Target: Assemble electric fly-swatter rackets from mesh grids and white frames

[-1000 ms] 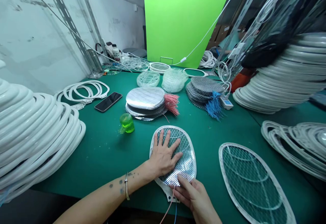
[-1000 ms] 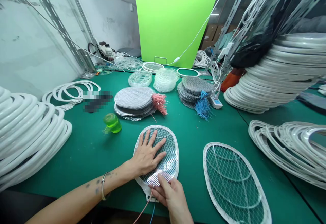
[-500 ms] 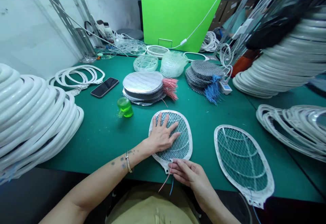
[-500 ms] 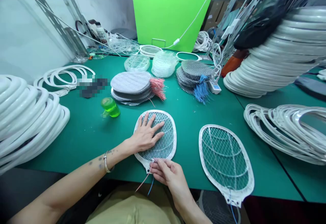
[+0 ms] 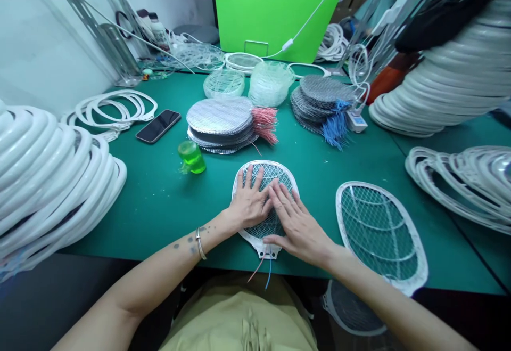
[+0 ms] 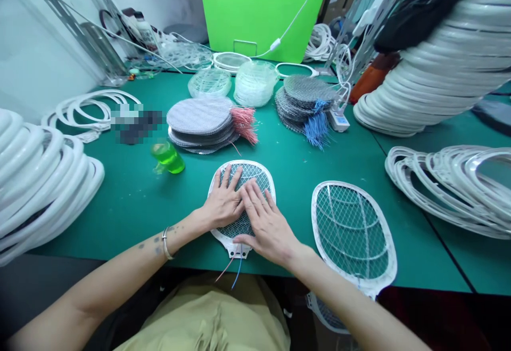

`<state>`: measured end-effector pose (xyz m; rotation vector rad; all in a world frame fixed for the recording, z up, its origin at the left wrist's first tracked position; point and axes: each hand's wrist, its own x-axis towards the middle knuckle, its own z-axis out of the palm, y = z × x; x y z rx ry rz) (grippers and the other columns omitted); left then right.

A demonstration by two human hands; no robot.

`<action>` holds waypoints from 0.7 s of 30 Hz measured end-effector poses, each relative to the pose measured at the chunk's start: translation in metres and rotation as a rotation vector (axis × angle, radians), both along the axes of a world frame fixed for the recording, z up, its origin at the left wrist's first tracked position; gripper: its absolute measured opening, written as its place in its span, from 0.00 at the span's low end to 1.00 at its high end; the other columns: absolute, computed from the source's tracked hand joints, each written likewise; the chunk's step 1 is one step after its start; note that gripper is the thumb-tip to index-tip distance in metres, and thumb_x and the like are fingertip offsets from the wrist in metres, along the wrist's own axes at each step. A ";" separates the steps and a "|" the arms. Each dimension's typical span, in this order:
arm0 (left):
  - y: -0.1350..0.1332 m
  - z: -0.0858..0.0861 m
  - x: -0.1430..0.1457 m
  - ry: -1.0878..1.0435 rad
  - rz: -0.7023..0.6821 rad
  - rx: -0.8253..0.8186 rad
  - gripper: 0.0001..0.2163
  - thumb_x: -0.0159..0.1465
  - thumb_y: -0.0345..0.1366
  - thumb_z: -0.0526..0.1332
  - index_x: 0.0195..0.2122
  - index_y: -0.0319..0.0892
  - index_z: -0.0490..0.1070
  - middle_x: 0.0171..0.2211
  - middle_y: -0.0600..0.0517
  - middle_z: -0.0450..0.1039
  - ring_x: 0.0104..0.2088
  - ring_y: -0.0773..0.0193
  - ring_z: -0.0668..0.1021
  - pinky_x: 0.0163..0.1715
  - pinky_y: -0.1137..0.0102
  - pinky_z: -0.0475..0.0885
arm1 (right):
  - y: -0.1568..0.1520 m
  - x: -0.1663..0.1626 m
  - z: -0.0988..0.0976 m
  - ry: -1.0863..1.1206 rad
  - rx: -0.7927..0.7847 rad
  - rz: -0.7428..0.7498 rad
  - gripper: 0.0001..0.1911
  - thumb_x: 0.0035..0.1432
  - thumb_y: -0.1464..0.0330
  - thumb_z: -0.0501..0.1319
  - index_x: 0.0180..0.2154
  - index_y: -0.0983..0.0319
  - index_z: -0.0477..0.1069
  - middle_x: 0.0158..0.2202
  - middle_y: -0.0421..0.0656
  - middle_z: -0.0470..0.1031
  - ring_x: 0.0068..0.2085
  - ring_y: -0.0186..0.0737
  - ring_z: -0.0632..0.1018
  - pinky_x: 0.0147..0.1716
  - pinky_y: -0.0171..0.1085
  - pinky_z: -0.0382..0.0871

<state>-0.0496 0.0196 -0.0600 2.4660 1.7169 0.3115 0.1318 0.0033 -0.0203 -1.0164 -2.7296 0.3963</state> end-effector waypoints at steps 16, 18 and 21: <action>-0.136 0.039 -0.001 -0.231 -0.003 0.072 0.07 0.63 0.38 0.58 0.30 0.41 0.68 0.29 0.50 0.69 0.32 0.58 0.70 0.32 0.62 0.64 | 0.031 -0.007 -0.017 -0.278 -0.139 0.304 0.44 0.59 0.40 0.43 0.68 0.52 0.34 0.70 0.46 0.26 0.68 0.54 0.33 0.65 0.58 0.33; -0.145 0.029 0.005 -0.172 0.028 0.102 0.06 0.64 0.31 0.56 0.29 0.40 0.67 0.27 0.50 0.68 0.30 0.59 0.69 0.31 0.63 0.63 | 0.032 -0.007 -0.012 -0.288 -0.184 0.302 0.43 0.60 0.40 0.43 0.68 0.53 0.34 0.70 0.46 0.25 0.68 0.54 0.32 0.65 0.58 0.31; -0.146 0.019 0.006 -0.170 0.037 0.169 0.09 0.66 0.29 0.55 0.28 0.40 0.66 0.25 0.51 0.67 0.27 0.61 0.68 0.29 0.64 0.61 | 0.032 -0.008 -0.005 -0.317 -0.254 0.315 0.48 0.56 0.37 0.45 0.68 0.55 0.32 0.69 0.47 0.22 0.68 0.56 0.31 0.64 0.58 0.28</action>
